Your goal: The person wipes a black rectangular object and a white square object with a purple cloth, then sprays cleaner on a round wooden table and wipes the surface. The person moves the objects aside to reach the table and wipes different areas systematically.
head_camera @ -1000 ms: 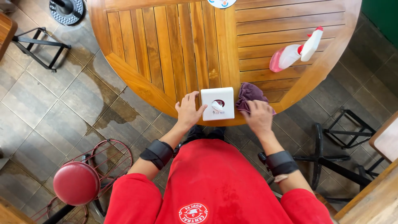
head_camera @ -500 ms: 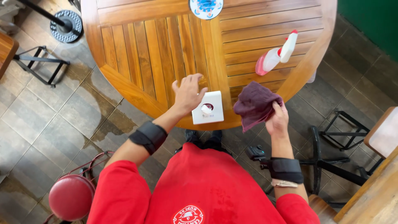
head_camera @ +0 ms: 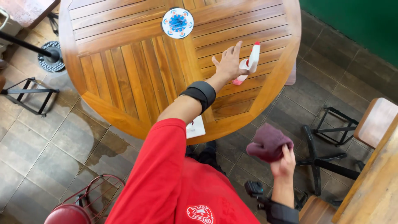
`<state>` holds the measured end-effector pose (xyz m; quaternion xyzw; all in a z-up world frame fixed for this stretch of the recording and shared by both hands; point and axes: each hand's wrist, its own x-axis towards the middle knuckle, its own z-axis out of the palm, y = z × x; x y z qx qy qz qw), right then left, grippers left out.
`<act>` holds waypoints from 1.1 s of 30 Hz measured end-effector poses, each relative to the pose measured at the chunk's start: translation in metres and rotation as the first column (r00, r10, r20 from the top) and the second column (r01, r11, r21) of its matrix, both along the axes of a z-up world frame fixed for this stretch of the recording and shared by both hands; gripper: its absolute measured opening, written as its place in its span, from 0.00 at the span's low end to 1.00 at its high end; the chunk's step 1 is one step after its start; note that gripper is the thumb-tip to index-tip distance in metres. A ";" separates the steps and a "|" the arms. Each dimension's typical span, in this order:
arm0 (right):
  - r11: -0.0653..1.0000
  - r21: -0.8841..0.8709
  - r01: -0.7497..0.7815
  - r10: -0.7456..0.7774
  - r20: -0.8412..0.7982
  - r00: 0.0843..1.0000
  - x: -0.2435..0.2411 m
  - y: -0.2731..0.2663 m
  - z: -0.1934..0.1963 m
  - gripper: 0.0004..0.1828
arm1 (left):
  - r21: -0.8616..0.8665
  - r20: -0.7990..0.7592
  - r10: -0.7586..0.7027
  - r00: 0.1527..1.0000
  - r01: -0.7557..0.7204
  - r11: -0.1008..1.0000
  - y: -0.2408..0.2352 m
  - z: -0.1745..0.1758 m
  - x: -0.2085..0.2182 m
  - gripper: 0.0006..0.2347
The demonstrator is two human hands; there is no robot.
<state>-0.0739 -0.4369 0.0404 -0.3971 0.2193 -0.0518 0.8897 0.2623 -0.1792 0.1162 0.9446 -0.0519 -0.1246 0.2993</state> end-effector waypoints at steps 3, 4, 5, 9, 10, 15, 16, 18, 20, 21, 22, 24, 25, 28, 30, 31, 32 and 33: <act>0.994 -0.057 0.090 -0.094 -0.075 0.993 -0.038 -0.026 -0.018 0.22 | -0.203 0.119 -0.075 0.990 0.098 0.974 -0.021 -0.031 0.003 0.54; 0.994 -0.058 0.095 -0.099 -0.072 0.993 -0.049 -0.033 -0.024 0.22 | -0.205 0.121 -0.079 0.989 0.103 0.973 -0.032 -0.044 0.006 0.54; 0.989 -0.058 0.134 -0.140 -0.120 0.983 -0.058 -0.041 -0.029 0.21 | -0.251 0.108 -0.025 0.994 0.052 0.967 -0.038 -0.057 0.008 0.47; 0.981 -0.064 0.182 -0.191 -0.179 0.965 -0.086 -0.069 -0.050 0.17 | -0.829 0.170 0.074 0.983 0.102 0.550 -0.040 -0.139 0.036 0.38; 0.984 -0.062 0.170 -0.178 -0.181 0.967 -0.086 -0.077 -0.054 0.17 | -0.828 0.169 0.086 0.982 0.094 0.553 -0.030 -0.123 0.038 0.38; 0.987 -0.126 0.104 -0.125 -0.172 0.977 -0.056 -0.094 -0.065 0.15 | -0.779 0.332 0.129 0.934 0.194 0.596 0.056 0.018 0.007 0.18; 0.989 -0.122 0.082 -0.103 -0.174 0.979 -0.048 -0.096 -0.066 0.15 | -0.777 0.331 0.148 0.932 0.180 0.604 0.076 0.039 -0.008 0.18; 0.989 -0.145 0.037 -0.049 -0.079 0.996 -0.020 -0.095 -0.071 0.14 | -0.628 0.020 0.184 0.983 -0.131 0.767 0.118 0.089 -0.032 0.14; 0.986 -0.164 -0.012 0.003 -0.056 0.998 0.007 -0.087 -0.065 0.13 | -0.422 0.064 0.169 0.984 -0.126 0.898 0.170 0.082 -0.053 0.15; 0.981 -0.190 -0.036 0.029 -0.043 0.999 0.016 -0.083 -0.061 0.12 | -0.196 0.083 0.121 0.989 -0.103 0.975 0.194 0.077 -0.064 0.17; 0.981 -0.187 -0.047 0.040 -0.039 0.998 0.025 -0.076 -0.057 0.12 | -0.193 0.087 0.132 0.987 -0.113 0.975 0.217 0.067 -0.081 0.17; 0.981 -0.186 -0.060 0.062 0.004 0.998 0.041 -0.062 -0.048 0.12 | -0.019 0.119 0.145 0.982 -0.144 0.989 0.263 0.044 -0.111 0.19; 0.980 -0.187 -0.064 0.066 0.007 0.998 0.043 -0.056 -0.045 0.12 | -0.020 0.121 0.149 0.981 -0.148 0.989 0.285 0.037 -0.122 0.19; 0.982 -0.179 -0.067 0.070 0.010 0.997 0.053 -0.032 -0.035 0.12 | -0.011 0.026 0.281 0.959 -0.281 0.960 0.347 0.021 -0.141 0.19; 0.980 -0.175 -0.096 0.094 -0.022 0.995 0.053 -0.016 -0.028 0.11 | -0.250 0.064 0.494 0.867 -0.465 0.849 0.381 0.013 -0.152 0.17; 0.979 -0.174 -0.108 0.105 -0.024 0.994 0.053 -0.008 -0.026 0.11 | -0.249 0.063 0.504 0.862 -0.475 0.844 0.396 0.017 -0.144 0.17; 0.977 -0.176 -0.120 0.118 -0.019 0.993 0.052 -0.001 -0.024 0.11 | -0.268 0.208 0.550 0.809 -0.494 0.827 0.410 0.021 -0.136 0.17; 0.976 -0.180 -0.123 0.123 -0.011 0.992 0.052 0.005 -0.022 0.10 | -0.291 0.349 0.577 0.738 -0.500 0.816 0.422 0.025 -0.124 0.17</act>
